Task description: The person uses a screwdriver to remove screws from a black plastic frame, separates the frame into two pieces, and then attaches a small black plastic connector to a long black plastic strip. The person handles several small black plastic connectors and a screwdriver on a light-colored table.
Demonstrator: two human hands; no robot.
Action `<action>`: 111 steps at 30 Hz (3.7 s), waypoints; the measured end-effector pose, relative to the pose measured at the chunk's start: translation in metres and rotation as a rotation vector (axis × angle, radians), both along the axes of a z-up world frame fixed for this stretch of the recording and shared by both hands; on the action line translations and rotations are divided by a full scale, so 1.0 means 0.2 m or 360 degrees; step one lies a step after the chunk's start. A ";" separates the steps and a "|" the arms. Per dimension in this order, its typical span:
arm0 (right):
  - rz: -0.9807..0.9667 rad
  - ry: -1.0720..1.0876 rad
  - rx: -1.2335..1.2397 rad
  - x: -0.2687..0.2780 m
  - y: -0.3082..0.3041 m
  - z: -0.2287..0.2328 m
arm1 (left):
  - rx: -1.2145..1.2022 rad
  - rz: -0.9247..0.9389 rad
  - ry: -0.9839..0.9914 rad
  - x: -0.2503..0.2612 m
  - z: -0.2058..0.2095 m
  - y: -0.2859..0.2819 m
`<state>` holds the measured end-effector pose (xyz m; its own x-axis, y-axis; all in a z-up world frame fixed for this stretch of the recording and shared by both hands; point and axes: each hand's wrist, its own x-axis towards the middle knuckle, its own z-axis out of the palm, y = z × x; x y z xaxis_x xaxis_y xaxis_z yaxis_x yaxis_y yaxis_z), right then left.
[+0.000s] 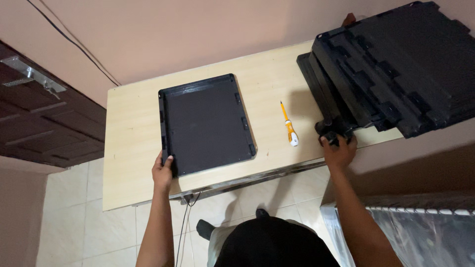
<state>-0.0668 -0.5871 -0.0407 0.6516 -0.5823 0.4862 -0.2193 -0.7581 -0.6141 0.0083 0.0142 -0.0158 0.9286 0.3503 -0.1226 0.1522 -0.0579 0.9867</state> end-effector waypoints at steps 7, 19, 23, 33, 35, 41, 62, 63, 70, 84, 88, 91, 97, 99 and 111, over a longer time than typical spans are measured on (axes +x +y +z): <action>-0.0053 0.0004 0.0007 -0.07 0.06 0.01 | -0.0068 0.0012 0.0002 0.00 -0.02 0.01; 0.0731 -0.0264 0.0225 -0.17 0.64 0.32 | 0.1395 0.0259 -0.0847 -0.20 0.28 -0.26; 0.1206 -0.0219 0.0421 -0.09 0.97 0.45 | 0.1072 -0.0430 -0.1071 -0.39 0.52 -0.59; 0.1893 -0.0284 0.0586 0.05 1.74 0.66 | 0.0918 -0.0288 -0.0917 -0.59 0.70 -0.56; 0.1976 -0.0256 0.0552 0.08 1.86 0.67 | 0.0892 -0.0177 -0.0886 -0.61 0.68 -0.43; 0.1960 -0.0218 0.0517 0.15 2.21 0.62 | 0.0749 0.0294 -0.0632 -0.61 0.55 0.05; 0.1853 0.0162 -0.0057 0.26 3.11 0.50 | 0.0823 0.0165 -0.0512 -0.36 0.27 0.94; 0.1832 0.0152 -0.0050 0.25 3.11 0.49 | 0.0828 0.0163 -0.0513 -0.36 0.28 0.94; 0.1665 0.0308 -0.0013 0.25 3.12 0.48 | 0.0988 0.0271 -0.0481 -0.35 0.29 0.88; 0.1868 0.0448 0.0197 -0.03 2.41 0.48 | 0.0796 0.0317 -0.0654 -0.35 0.02 0.77; 0.1546 0.0225 0.0577 -0.06 1.87 0.38 | 0.0698 0.0304 -0.0804 -0.37 -0.01 0.69; 0.1046 -0.0083 0.0463 -0.03 1.40 0.33 | 0.0976 0.0546 -0.0462 -0.45 0.02 0.60; 0.0150 -0.0150 0.0067 -0.01 0.50 0.26 | 0.1041 0.0893 -0.0667 -0.60 0.14 0.21; 0.0017 -0.0163 -0.0134 -0.02 0.32 0.24 | 0.1117 0.0947 -0.0692 -0.60 0.17 0.06; -0.0263 0.0684 0.0190 0.23 0.16 0.26 | 0.0995 0.0336 -0.0992 -0.62 0.37 -0.76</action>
